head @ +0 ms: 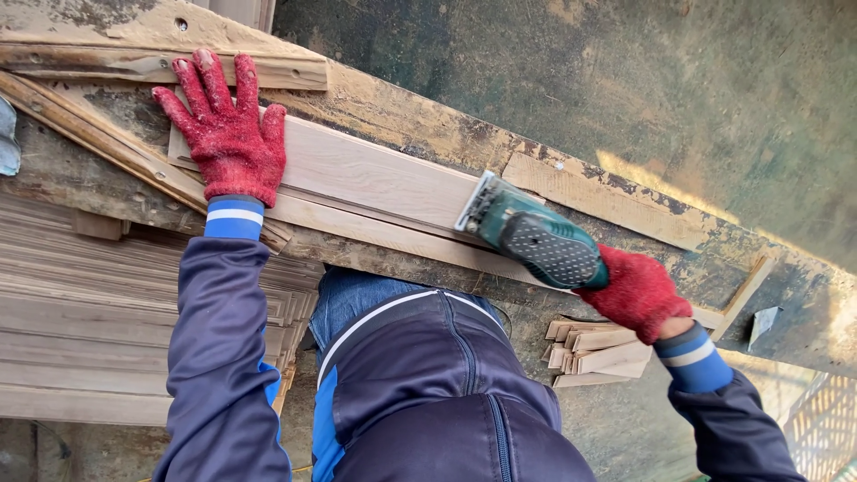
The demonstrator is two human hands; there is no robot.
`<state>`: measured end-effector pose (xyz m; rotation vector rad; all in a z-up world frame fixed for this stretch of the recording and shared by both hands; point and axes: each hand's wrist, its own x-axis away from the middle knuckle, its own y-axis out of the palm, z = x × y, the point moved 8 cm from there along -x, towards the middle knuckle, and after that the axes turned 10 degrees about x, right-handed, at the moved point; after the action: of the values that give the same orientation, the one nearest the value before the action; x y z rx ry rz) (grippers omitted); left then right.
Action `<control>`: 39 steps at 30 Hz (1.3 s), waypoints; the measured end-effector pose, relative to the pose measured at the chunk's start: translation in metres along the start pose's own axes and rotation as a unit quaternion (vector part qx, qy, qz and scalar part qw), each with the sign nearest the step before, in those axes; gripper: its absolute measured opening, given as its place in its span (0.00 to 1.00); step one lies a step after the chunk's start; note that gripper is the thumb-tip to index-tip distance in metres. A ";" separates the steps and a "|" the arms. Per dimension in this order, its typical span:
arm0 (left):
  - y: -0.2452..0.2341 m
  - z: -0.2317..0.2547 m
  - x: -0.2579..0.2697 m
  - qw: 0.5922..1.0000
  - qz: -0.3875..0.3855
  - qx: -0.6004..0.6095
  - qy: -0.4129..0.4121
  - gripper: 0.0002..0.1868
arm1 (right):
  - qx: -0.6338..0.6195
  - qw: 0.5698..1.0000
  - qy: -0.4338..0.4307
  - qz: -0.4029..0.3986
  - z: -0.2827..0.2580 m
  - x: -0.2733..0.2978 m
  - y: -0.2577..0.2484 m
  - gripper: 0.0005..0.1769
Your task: The recorder is sanding wooden boards using a hand-held power sander on a workbench.
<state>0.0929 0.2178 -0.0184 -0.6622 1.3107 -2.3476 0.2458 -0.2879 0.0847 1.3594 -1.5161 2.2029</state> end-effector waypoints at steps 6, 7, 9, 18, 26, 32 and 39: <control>0.000 0.001 0.001 1.000 0.003 -0.010 0.003 0.36 | -0.021 0.999 -0.014 0.030 0.025 -0.011 -0.001 0.33; -0.001 0.001 0.000 1.000 0.006 -0.011 0.004 0.36 | -0.020 0.997 -0.036 0.058 0.021 -0.013 -0.005 0.33; 0.000 0.000 0.000 1.000 0.014 -0.013 0.010 0.36 | -0.009 0.998 -0.042 0.037 0.005 -0.018 -0.015 0.33; -0.003 0.003 0.002 0.999 0.040 -0.015 0.031 0.36 | 0.014 0.993 -0.115 0.031 -0.079 -0.016 -0.028 0.32; 0.016 -0.027 0.000 1.000 -0.010 -0.013 0.002 0.38 | -0.039 0.990 -0.124 0.060 -0.134 -0.023 -0.049 0.32; -0.032 -0.089 0.028 0.975 0.175 0.112 0.079 0.40 | -0.024 0.986 -0.147 0.071 -0.179 -0.041 -0.074 0.29; -0.030 -0.137 0.003 0.993 0.075 0.042 -0.084 0.24 | 0.062 0.996 -0.014 -0.067 -0.245 -0.052 -0.106 0.25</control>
<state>0.0109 0.3253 -0.0548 -0.6930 1.1407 -2.1644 0.1910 -0.0223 0.0973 1.4874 -1.2738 2.2362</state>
